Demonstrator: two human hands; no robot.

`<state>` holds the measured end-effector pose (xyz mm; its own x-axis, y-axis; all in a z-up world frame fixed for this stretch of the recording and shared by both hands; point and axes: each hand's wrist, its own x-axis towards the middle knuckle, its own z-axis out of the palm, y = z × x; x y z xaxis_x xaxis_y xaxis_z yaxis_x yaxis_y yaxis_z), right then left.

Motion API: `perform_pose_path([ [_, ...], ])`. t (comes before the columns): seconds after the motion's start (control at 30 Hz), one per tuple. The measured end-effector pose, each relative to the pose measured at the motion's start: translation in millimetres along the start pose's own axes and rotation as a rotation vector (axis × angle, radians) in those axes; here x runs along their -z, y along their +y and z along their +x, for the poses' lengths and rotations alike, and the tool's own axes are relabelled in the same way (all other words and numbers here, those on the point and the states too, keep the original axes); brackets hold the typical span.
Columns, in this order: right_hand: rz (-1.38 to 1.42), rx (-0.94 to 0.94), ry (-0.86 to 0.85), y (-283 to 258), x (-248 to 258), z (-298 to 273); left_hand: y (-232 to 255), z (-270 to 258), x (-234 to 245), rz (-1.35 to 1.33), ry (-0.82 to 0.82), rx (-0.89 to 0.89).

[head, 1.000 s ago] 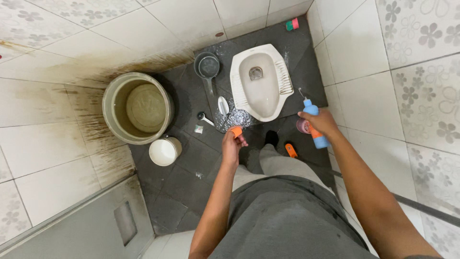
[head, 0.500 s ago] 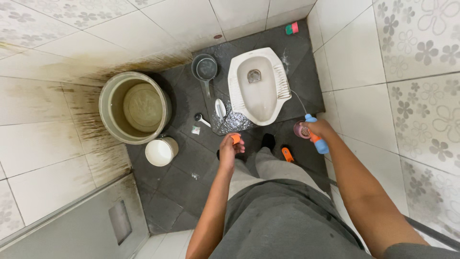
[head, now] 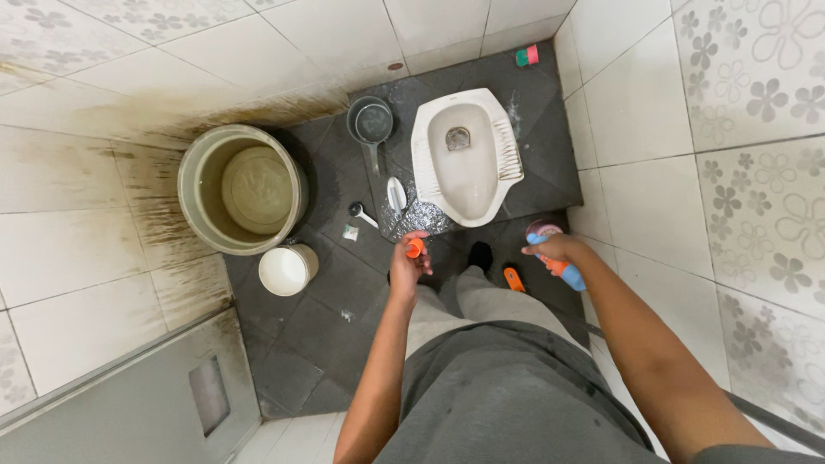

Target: The person cleans a squat toilet in a tiled bathroom. They apply liquid cleaner from a bottle and scrub the basin with a long-handled brush and a smaller pink brush. The person also uses a small packet of powder and a white scrubbing pad during the process.

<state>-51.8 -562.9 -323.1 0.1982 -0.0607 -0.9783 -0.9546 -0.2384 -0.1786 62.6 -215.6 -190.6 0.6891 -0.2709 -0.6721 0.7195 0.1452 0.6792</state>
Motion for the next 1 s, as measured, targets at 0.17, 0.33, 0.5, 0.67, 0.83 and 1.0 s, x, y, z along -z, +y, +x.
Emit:
perform_pose_path([
  [0.17,-0.024,0.074,-0.020,-45.9,-30.4,-1.5,5.4,-16.1,17.2,-0.075,-0.046,-0.087],
  [0.33,-0.034,0.169,0.069,-93.1,-49.2,3.5,5.0,-25.2,33.3,-0.008,0.048,-0.078],
  [0.5,-0.097,0.101,-0.031,-105.4,-66.6,21.1,-2.1,-33.2,46.9,-0.008,0.133,-0.075],
  [0.67,-0.038,0.089,0.004,-106.8,-64.2,26.1,-12.7,-36.0,56.4,-0.107,0.186,-0.044],
  [0.83,-0.080,0.087,0.008,-109.6,-53.2,17.7,-13.2,-35.9,60.5,-0.113,0.205,-0.032],
  [1.0,0.000,0.092,0.090,-112.4,-33.0,14.8,-11.4,-30.8,56.3,-0.110,0.194,-0.054],
])
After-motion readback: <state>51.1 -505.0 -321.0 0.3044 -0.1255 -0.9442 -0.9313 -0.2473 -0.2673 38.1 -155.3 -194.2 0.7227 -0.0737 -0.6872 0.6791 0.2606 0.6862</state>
